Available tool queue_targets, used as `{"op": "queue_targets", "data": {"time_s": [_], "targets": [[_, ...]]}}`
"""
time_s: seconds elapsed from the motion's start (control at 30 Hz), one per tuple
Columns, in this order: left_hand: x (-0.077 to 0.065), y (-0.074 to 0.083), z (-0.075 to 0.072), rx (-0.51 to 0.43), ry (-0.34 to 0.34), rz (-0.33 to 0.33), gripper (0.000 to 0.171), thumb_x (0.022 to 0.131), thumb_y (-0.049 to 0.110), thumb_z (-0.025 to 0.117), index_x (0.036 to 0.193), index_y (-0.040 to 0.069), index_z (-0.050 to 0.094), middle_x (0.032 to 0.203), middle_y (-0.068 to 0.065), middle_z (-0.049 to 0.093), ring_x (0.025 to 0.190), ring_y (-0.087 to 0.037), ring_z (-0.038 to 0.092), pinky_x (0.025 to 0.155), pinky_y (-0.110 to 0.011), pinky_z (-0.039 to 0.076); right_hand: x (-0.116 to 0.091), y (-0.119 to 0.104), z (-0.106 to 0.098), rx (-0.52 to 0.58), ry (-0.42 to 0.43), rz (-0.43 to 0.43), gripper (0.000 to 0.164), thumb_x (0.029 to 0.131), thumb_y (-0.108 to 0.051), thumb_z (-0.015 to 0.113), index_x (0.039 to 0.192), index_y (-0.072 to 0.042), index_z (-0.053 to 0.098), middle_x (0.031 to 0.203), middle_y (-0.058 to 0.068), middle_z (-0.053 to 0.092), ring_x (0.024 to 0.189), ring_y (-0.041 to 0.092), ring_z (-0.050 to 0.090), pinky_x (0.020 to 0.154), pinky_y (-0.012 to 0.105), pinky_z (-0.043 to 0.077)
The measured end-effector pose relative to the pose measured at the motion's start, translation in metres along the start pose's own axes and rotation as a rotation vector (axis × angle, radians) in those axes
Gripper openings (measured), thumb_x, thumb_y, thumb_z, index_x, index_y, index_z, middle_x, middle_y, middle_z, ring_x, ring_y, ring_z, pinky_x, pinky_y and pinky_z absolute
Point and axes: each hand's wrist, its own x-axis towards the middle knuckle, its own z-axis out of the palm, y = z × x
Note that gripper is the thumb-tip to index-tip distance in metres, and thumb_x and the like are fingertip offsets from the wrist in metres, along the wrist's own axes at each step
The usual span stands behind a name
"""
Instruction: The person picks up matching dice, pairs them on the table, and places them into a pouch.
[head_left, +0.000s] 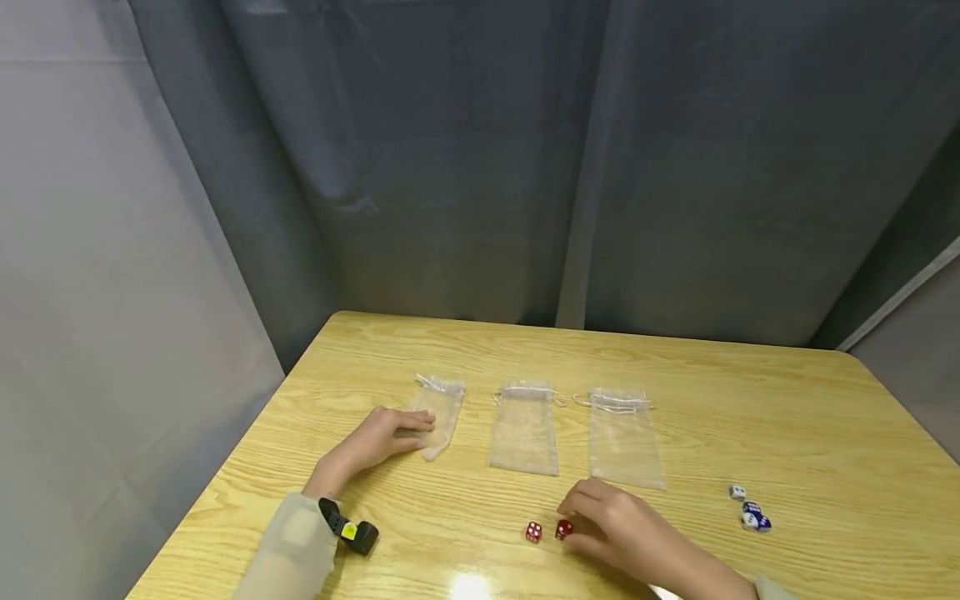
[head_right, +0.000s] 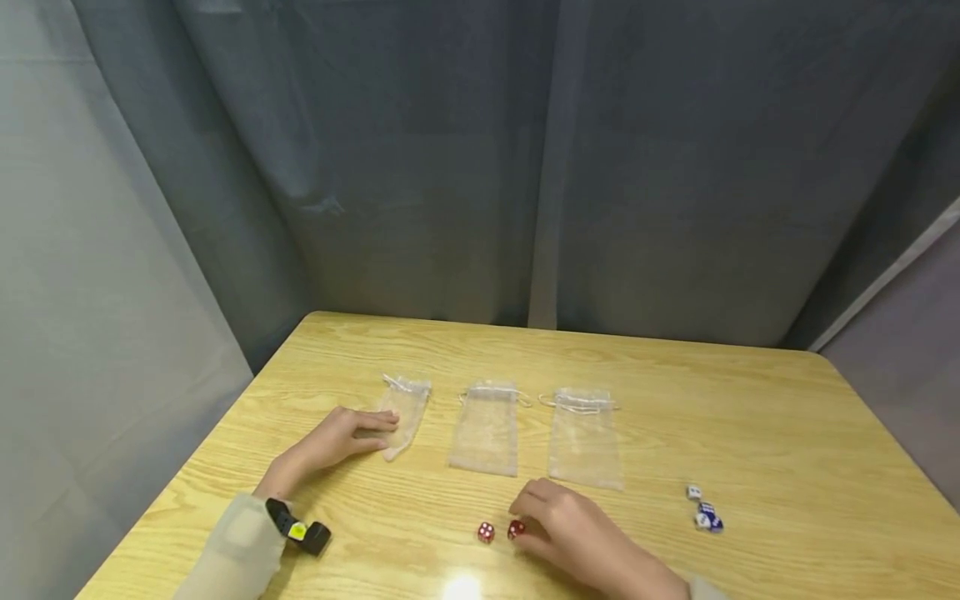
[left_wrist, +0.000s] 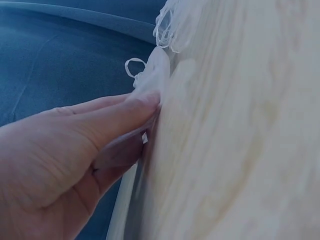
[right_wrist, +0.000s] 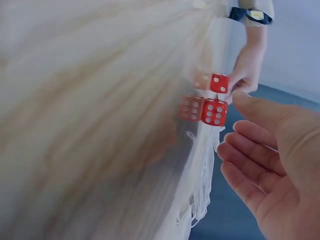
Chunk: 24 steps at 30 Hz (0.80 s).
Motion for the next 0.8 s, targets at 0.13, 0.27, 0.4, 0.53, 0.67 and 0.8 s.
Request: {"op": "queue_targets", "data": {"time_s": [0.13, 0.27, 0.4, 0.53, 0.67, 0.8], "targets": [[0.001, -0.001, -0.001, -0.003, 0.007, 0.000, 0.033, 0.092, 0.017, 0.067, 0.124, 0.010, 0.069, 0.134, -0.011, 0.063, 0.127, -0.026, 0.059, 0.106, -0.044, 0.048, -0.002, 0.001, -0.003, 0.046, 0.000, 0.091, 0.018, 0.083, -0.018, 0.078, 0.098, -0.014, 0.069, 0.095, -0.005, 0.068, 0.083, 0.006, 0.065, 0.065, 0.015, 0.055], [0.001, -0.001, -0.001, 0.001, 0.025, 0.007, 0.029, 0.092, 0.017, 0.067, 0.120, 0.010, 0.071, 0.129, -0.009, 0.066, 0.125, -0.024, 0.061, 0.106, -0.043, 0.049, -0.002, 0.002, -0.004, 0.083, 0.029, 0.136, 0.017, 0.083, -0.017, 0.077, 0.098, -0.013, 0.069, 0.095, -0.004, 0.070, 0.085, 0.011, 0.068, 0.068, 0.021, 0.059], [0.001, -0.002, -0.002, 0.021, 0.054, 0.024, 0.026, 0.093, 0.017, 0.066, 0.117, 0.011, 0.073, 0.125, -0.007, 0.069, 0.120, -0.023, 0.064, 0.103, -0.041, 0.052, 0.000, 0.002, -0.001, 0.159, 0.065, 0.187, 0.016, 0.085, -0.019, 0.076, 0.098, -0.013, 0.070, 0.093, -0.003, 0.071, 0.084, 0.013, 0.068, 0.069, 0.023, 0.060], [0.002, -0.001, -0.004, 0.050, 0.100, 0.072, 0.025, 0.092, 0.016, 0.065, 0.116, 0.010, 0.073, 0.125, -0.007, 0.069, 0.118, -0.023, 0.066, 0.100, -0.041, 0.054, 0.002, 0.003, 0.000, 0.214, 0.095, 0.288, 0.018, 0.086, -0.025, 0.075, 0.098, -0.013, 0.070, 0.093, -0.003, 0.071, 0.084, 0.012, 0.067, 0.071, 0.027, 0.060], [0.003, 0.004, -0.005, 0.065, 0.152, 0.109, 0.026, 0.092, 0.014, 0.065, 0.117, 0.007, 0.072, 0.125, -0.008, 0.069, 0.117, -0.024, 0.066, 0.098, -0.040, 0.055, 0.004, 0.004, -0.001, 0.249, 0.097, 0.400, 0.022, 0.086, -0.031, 0.073, 0.100, -0.013, 0.071, 0.096, -0.003, 0.072, 0.087, 0.011, 0.068, 0.076, 0.029, 0.060], [0.004, 0.010, -0.007, 0.082, 0.203, 0.143, 0.026, 0.091, 0.011, 0.067, 0.116, 0.007, 0.073, 0.123, -0.008, 0.070, 0.114, -0.024, 0.067, 0.094, -0.037, 0.057, 0.006, 0.006, -0.001, 0.298, 0.092, 0.467, 0.024, 0.087, -0.032, 0.073, 0.101, -0.013, 0.072, 0.099, -0.001, 0.073, 0.089, 0.012, 0.069, 0.077, 0.030, 0.061]]}}
